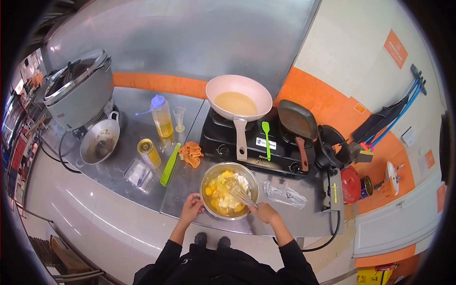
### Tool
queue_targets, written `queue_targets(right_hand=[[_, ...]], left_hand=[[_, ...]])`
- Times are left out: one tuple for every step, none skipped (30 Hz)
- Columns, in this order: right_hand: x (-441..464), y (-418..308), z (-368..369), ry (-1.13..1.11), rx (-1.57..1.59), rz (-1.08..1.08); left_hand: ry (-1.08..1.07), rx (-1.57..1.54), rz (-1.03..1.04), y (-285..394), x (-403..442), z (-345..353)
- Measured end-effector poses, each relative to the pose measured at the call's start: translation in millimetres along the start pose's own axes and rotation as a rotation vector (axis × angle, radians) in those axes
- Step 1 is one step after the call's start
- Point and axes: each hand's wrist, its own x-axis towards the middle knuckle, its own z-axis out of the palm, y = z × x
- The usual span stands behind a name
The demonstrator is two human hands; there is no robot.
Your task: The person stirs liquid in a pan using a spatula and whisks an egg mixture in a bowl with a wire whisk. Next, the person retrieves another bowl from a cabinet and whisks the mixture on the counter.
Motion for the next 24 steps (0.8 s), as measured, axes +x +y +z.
queue_targets(right_hand=[[-2.8, 3.8, -2.5, -0.114, 0.016, 0.035], [-7.9, -8.2, -23.4, -0.217, 0.031, 0.062], [-9.1, -16.1, -35.1, -0.318, 0.048, 0.087], [0.3, -4.2, -17.5, -0.145, 0.022, -0.01], [15.4, 18.6, 11.6, 0.025, -0.012, -0.105], [12.8, 16.7, 17.9, 0.189, -0.046, -0.195], [10.2, 22.2, 12.8, 0.008, -0.025, -0.085], [-5.0, -6.3, -23.7, -0.164, -0.002, 0.018], [-11.6, -23.2, -43.6, -0.333, 0.024, 0.119], [-0.8, -9.2, -25.7, -0.147, -0.013, 0.021], [17.2, 17.7, 4.2, 0.037, -0.059, -0.076], [13.6, 16.0, 10.9, 0.21, -0.102, -0.167], [9.2, 21.4, 7.3, 0.009, -0.051, -0.051], [-10.1, -13.4, -31.8, -0.182, 0.002, 0.058], [-17.8, -33.7, -54.9, -0.365, 0.056, 0.161], [-6.3, -17.7, -34.7, -0.193, 0.04, 0.067], [12.6, 12.2, -0.9, -0.024, 0.015, -0.025], [20.1, 30.6, 18.8, 0.139, -0.01, -0.112], [8.9, 19.7, 3.8, -0.037, 0.002, -0.017], [-9.3, -10.5, -30.5, -0.206, 0.017, 0.073], [-16.9, -28.1, -50.1, -0.369, 0.035, 0.159], [-9.0, -16.1, -35.6, -0.199, 0.025, 0.062], [4.3, 6.9, -11.4, -0.029, 0.009, -0.034], [3.1, 8.9, -5.8, 0.134, -0.011, -0.124]], left_hand=[[-0.001, 0.004, -0.002, -3.6, -4.0, 0.4], [-0.003, 0.011, 0.009, -3.1, -2.5, 1.1], [-0.006, 0.021, 0.021, -0.6, 0.3, -0.4], [-0.011, 0.02, 0.016, 1.3, 2.2, -3.3], [-0.013, 0.011, 0.009, 1.8, 3.7, -3.2], [-0.016, 0.001, -0.004, -0.5, 1.8, -2.1], [-0.012, -0.005, -0.013, -3.1, -1.6, -0.8], [-0.009, -0.007, -0.014, -2.8, -1.0, 0.3], [-0.006, -0.005, -0.01, -0.5, 1.8, -0.9], [-0.014, -0.008, 0.002, 0.1, 4.9, -3.7], [-0.019, -0.019, 0.013, -3.2, 8.4, -4.9], [-0.024, -0.031, 0.013, -7.2, 5.2, -4.1], [-0.021, -0.028, 0.004, -11.7, 0.1, -3.4], [-0.02, -0.02, 0.006, -10.0, -0.5, -2.0], [-0.021, -0.011, 0.017, -4.5, 3.0, -2.2], [-0.025, 0.002, 0.014, 0.6, 3.7, -3.9], [-0.026, 0.006, 0.009, 3.9, 3.6, -3.0], [-0.028, 0.008, -0.003, 3.1, 0.8, -1.6], [-0.025, 0.019, 0.005, -0.2, -1.8, -0.2], [-0.023, 0.035, 0.02, -1.2, -1.2, 0.0], [-0.021, 0.054, 0.042, 1.3, 2.1, -0.8], [-0.022, 0.06, 0.046, 3.9, 3.2, -2.5], [-0.022, 0.06, 0.05, 5.3, 3.7, -1.9], [-0.02, 0.055, 0.047, 3.3, 1.5, -0.1]])
